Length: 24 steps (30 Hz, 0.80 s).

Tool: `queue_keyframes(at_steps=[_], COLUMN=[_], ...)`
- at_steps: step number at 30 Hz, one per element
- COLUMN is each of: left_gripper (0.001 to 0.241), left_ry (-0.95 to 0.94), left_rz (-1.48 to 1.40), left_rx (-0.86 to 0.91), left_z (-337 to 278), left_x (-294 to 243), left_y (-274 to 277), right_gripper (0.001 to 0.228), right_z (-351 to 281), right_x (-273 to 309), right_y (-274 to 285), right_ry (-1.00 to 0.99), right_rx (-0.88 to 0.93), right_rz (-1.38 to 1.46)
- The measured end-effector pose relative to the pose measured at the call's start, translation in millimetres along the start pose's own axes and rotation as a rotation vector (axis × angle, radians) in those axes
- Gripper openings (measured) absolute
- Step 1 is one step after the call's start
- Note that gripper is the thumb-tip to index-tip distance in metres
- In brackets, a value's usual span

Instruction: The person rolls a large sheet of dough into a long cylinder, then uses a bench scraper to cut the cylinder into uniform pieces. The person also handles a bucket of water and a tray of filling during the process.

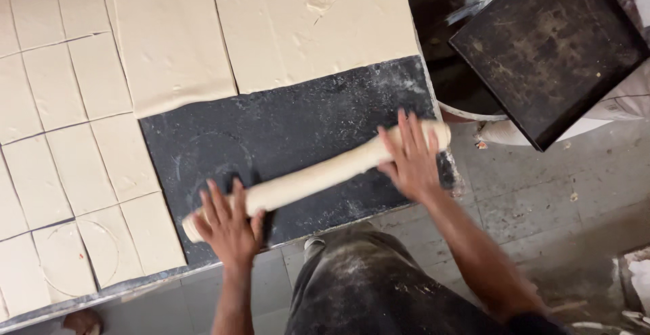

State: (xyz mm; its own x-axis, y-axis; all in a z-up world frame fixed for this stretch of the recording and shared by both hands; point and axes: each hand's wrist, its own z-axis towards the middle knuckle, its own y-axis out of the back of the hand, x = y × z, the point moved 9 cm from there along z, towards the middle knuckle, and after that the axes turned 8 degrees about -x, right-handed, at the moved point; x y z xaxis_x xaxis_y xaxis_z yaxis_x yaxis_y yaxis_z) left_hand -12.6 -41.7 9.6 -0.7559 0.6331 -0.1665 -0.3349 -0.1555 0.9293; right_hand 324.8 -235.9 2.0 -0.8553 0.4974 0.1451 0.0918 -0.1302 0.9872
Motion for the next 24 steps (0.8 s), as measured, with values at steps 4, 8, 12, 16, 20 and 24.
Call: queue_keyframes(at_steps=[4, 8, 12, 16, 20, 24], left_gripper=[0.072, 0.07, 0.058, 0.063, 0.067, 0.059], left_ry=[0.148, 0.061, -0.034, -0.011, 0.03, 0.393], left_rz=[-0.05, 0.002, -0.006, -0.016, -0.3, -0.684], left_rx=[-0.035, 0.003, 0.128, 0.067, -0.074, -0.312], left_z=[88, 116, 66, -8, -53, -68], left_x=[50, 59, 45, 27, 18, 65], left_y=[-23, -32, -24, 7, 34, 47], right_gripper=[0.075, 0.078, 0.064, 0.061, 0.063, 0.06], right_z=[137, 189, 110, 3, -52, -60], right_x=[-33, -39, -20, -13, -14, 4], right_y=[17, 17, 21, 38, 31, 35], right_ry=[-0.03, -0.03, 0.118, 0.181, 0.129, 0.065], right_rx=[-0.208, -0.148, -0.091, -0.268, -0.295, -0.428], right_rz=[-0.014, 0.054, 0.027, 0.108, 0.136, 0.063])
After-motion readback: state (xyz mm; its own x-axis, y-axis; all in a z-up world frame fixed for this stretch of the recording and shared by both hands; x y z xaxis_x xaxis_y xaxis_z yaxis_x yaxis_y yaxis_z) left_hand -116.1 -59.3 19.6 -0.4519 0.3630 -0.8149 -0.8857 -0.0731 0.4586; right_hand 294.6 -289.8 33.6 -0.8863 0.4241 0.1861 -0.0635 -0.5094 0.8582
